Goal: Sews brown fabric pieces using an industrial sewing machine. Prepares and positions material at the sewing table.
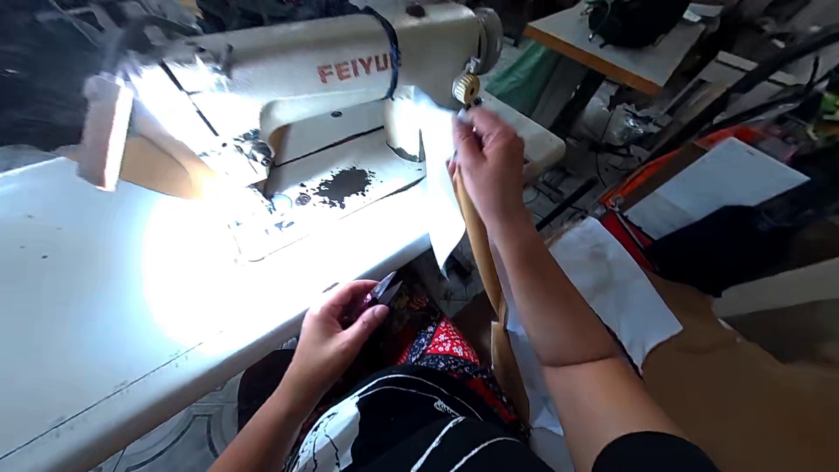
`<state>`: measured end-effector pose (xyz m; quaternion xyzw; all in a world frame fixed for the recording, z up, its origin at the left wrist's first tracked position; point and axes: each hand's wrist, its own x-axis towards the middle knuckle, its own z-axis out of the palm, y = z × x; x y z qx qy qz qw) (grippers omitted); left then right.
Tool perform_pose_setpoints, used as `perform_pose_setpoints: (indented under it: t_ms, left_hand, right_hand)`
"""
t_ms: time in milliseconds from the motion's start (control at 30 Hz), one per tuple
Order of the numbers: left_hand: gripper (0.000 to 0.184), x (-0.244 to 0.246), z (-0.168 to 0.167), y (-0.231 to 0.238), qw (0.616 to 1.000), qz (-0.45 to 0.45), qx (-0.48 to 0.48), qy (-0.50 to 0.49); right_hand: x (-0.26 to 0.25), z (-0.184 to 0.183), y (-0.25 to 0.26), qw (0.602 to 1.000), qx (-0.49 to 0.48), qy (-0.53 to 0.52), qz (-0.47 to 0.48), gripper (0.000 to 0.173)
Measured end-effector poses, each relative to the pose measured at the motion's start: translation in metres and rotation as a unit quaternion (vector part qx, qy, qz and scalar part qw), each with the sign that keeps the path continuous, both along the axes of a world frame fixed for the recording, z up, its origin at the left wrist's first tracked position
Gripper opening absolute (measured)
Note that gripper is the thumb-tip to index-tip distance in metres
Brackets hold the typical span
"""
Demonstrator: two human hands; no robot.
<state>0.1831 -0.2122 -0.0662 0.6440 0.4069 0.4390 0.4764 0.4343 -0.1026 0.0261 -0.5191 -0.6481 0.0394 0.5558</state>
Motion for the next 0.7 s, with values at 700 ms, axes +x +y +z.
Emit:
perform_pose_setpoints:
  t_ms: [700]
  left_hand:
    - [0.024, 0.011, -0.013, 0.006, 0.996, -0.034, -0.08, 0.024]
  right_hand:
    - [-0.02, -0.068, -0.059, 0.938, -0.212, -0.029, 0.271, 0.021]
